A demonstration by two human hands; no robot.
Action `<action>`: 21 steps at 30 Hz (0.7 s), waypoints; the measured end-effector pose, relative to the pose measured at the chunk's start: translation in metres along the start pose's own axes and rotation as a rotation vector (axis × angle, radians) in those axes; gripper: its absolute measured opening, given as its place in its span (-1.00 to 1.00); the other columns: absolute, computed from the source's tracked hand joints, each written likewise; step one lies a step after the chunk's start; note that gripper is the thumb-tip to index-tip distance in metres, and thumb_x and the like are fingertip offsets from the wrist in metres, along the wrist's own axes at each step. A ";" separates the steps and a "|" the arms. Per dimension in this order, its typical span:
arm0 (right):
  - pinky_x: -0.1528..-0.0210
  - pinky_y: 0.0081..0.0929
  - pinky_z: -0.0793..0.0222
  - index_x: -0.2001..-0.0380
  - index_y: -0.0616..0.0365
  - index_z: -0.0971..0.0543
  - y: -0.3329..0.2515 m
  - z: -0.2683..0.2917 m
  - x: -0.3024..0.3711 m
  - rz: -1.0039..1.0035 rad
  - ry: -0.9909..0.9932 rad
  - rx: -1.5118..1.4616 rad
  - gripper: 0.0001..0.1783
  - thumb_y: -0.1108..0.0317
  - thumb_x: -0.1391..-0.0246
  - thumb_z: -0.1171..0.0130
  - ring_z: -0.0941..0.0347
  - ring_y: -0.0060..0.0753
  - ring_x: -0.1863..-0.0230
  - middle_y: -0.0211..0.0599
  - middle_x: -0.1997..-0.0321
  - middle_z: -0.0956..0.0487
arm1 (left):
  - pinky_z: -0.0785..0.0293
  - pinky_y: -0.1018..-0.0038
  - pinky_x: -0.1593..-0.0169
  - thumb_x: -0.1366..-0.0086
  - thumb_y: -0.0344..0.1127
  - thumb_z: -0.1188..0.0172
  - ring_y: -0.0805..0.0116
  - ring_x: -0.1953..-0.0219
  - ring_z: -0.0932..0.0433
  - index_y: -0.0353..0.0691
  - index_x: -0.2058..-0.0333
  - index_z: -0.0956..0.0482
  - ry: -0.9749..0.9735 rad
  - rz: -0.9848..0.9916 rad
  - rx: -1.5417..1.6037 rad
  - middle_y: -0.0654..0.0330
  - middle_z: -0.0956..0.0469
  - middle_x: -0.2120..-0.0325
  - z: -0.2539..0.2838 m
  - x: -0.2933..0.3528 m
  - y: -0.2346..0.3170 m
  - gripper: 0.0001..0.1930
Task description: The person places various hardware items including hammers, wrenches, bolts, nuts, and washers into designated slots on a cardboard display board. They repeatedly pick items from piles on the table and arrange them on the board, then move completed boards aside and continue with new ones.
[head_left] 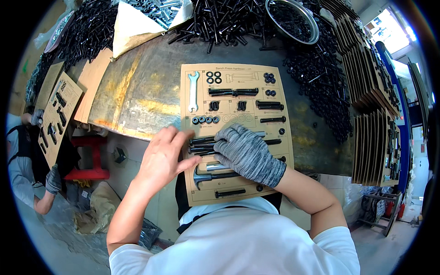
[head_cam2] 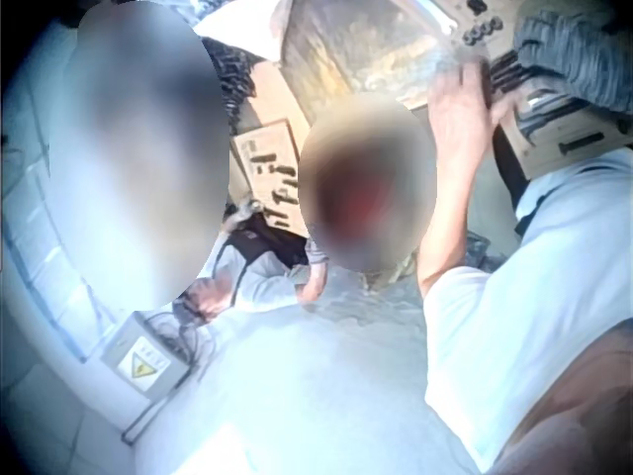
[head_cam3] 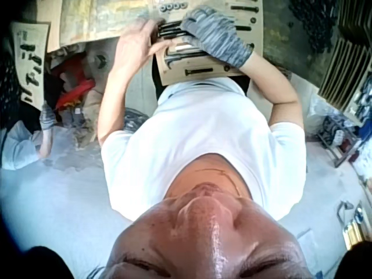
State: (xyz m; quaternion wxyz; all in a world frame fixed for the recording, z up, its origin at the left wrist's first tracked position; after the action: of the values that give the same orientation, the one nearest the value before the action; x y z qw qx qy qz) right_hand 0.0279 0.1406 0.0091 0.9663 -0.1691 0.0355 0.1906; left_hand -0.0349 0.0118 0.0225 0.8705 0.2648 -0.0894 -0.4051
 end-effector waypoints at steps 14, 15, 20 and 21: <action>-0.24 -0.15 -0.39 -0.08 0.00 -0.62 0.379 0.198 -0.062 -0.633 0.415 0.489 -0.58 0.10 -0.21 -0.24 -0.54 -0.05 -0.15 -0.07 -0.09 -0.64 | -0.39 0.23 0.11 -0.07 -0.12 -0.46 0.09 0.28 -0.52 -0.10 0.12 -0.61 -0.032 -0.032 -0.097 0.15 -0.51 0.48 -0.024 -0.014 0.009 -0.59; -0.25 -0.16 -0.37 -0.11 -0.03 -0.61 0.393 0.189 -0.074 -0.661 0.311 0.517 -0.54 0.06 -0.19 -0.26 -0.53 -0.06 -0.16 -0.08 -0.10 -0.63 | -0.39 0.22 0.12 -0.06 -0.15 -0.46 0.09 0.28 -0.51 -0.10 0.12 -0.61 -0.050 -0.015 -0.099 0.15 -0.51 0.47 -0.023 -0.014 0.008 -0.59; -0.23 -0.22 -0.37 0.04 -0.07 -0.71 0.423 0.176 -0.089 -0.665 0.194 0.420 -0.60 0.01 -0.09 -0.37 -0.59 -0.11 -0.06 -0.15 0.02 -0.70 | -0.39 0.26 0.12 -0.06 -0.17 -0.46 0.15 0.28 -0.51 -0.07 0.13 -0.61 -0.070 -0.013 -0.105 0.19 -0.50 0.46 -0.024 -0.015 0.008 -0.61; -0.20 -0.21 -0.39 0.15 -0.10 -0.76 0.424 0.180 -0.087 -0.660 0.236 0.426 -0.69 0.05 -0.08 -0.38 -0.60 -0.11 0.00 -0.17 0.09 -0.72 | -0.39 0.27 0.12 -0.05 -0.17 -0.46 0.15 0.28 -0.51 -0.07 0.13 -0.61 -0.072 -0.013 -0.105 0.19 -0.50 0.45 -0.023 -0.016 0.009 -0.61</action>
State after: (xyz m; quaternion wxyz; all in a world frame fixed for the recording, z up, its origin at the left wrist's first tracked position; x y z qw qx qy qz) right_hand -0.2133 0.5396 0.0572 0.9784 0.0117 0.1284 -0.1618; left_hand -0.0311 0.0377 0.0088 0.8768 0.2045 -0.0973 -0.4242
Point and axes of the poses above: each hand's wrist, its own x-axis away from the middle knuckle, its own z-axis out of the back of the hand, y = z × x, the point moved 9 cm from there along -x, towards the middle knuckle
